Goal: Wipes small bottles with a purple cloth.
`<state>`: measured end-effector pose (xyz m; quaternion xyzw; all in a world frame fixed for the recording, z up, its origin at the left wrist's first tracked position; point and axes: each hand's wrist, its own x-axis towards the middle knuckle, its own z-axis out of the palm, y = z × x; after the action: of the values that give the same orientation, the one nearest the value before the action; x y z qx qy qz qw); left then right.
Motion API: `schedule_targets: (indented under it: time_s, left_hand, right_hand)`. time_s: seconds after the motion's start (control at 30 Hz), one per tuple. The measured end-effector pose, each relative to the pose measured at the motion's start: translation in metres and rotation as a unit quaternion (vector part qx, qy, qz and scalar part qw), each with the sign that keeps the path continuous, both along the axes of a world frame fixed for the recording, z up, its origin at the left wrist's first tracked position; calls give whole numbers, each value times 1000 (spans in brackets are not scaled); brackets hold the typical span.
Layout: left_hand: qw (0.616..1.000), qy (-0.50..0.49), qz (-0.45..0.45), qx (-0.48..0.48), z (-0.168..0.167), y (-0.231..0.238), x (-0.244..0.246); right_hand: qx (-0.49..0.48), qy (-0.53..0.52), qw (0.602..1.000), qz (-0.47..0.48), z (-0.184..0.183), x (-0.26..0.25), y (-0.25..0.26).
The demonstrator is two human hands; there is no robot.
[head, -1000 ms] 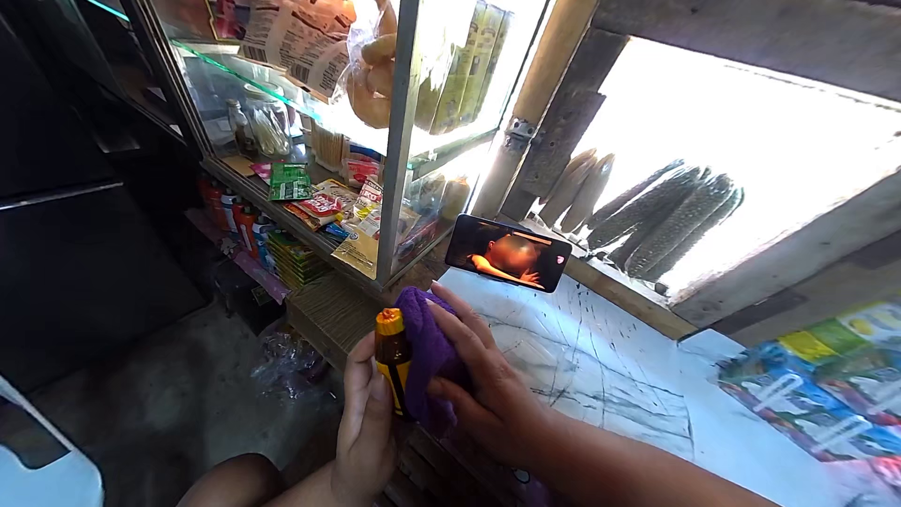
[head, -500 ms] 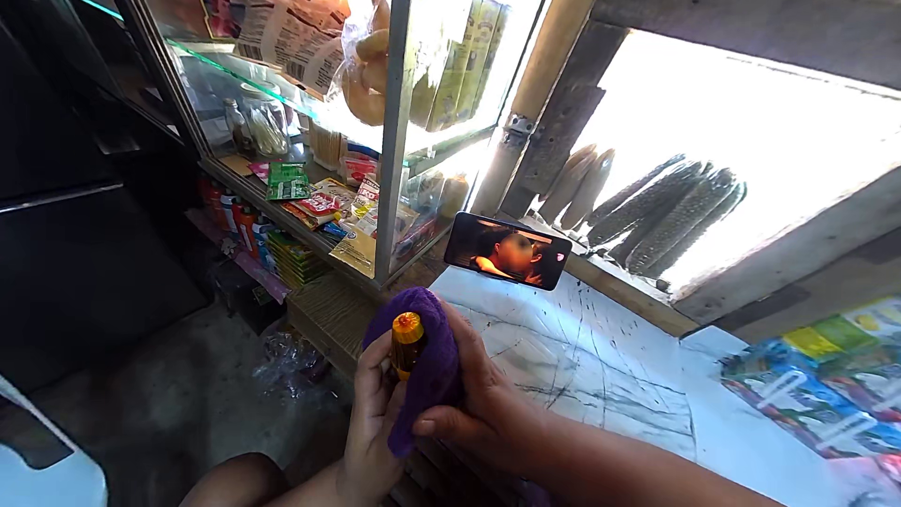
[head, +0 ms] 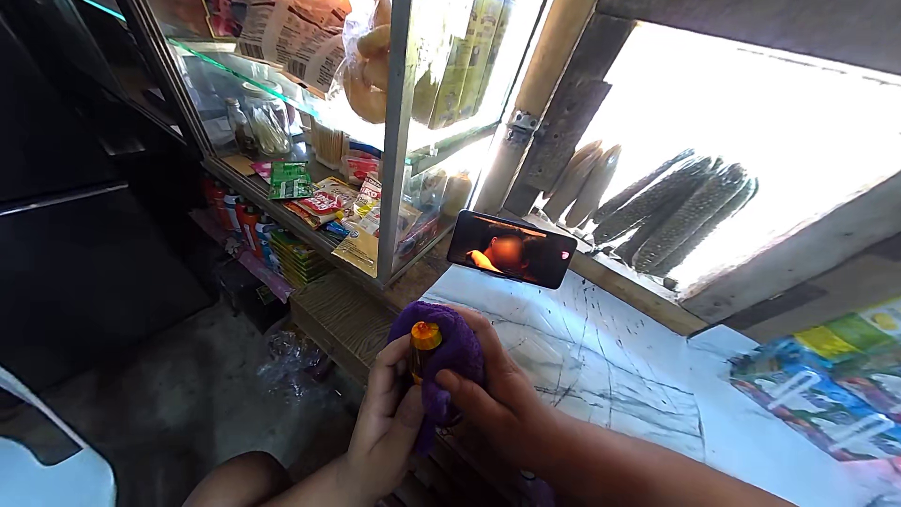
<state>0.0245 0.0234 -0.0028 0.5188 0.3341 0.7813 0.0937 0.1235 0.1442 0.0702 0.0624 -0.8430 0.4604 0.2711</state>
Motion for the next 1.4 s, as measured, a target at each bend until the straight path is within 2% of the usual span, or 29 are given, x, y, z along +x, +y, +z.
schedule_targets:
  time_s: [0.17, 0.37, 0.53, 0.6, 0.7, 0.8, 0.97, 1.2, 1.4]
  left_hand:
    - [998, -44, -40, -12, 4, -4, -5]
    - [974, -201, -101, -13, 10, -7, -2]
    - [955, -283, -75, -42, 20, -10, 3]
    - [957, -281, -46, -58, 21, -12, 6]
    - [980, -190, -13, -63, 14, -12, 4]
    - [994, -90, -6, -63, 12, -11, 2]
    - [997, -37, -17, -61, 9, -10, -1]
    - [984, -137, -85, -80, 14, -14, -3]
    - [959, -263, -81, -68, 22, -16, 1]
  right_hand:
    - [-19, -2, 1000, -11, 1, -1, 1]
    - [10, -12, 1000, -16, 0, -4, 4]
    - [78, -8, 996, -38, -3, -5, 3]
    - [99, -6, 994, -45, -2, -4, 1]
    - [117, 3, 992, -42, -1, -3, 1]
    - [98, 19, 994, -43, -1, -4, 1]
    - [46, 23, 997, -51, 2, -4, 4]
    - [22, 25, 998, -47, 1, -7, 9]
    - [117, 15, 992, -34, -2, -6, 5]
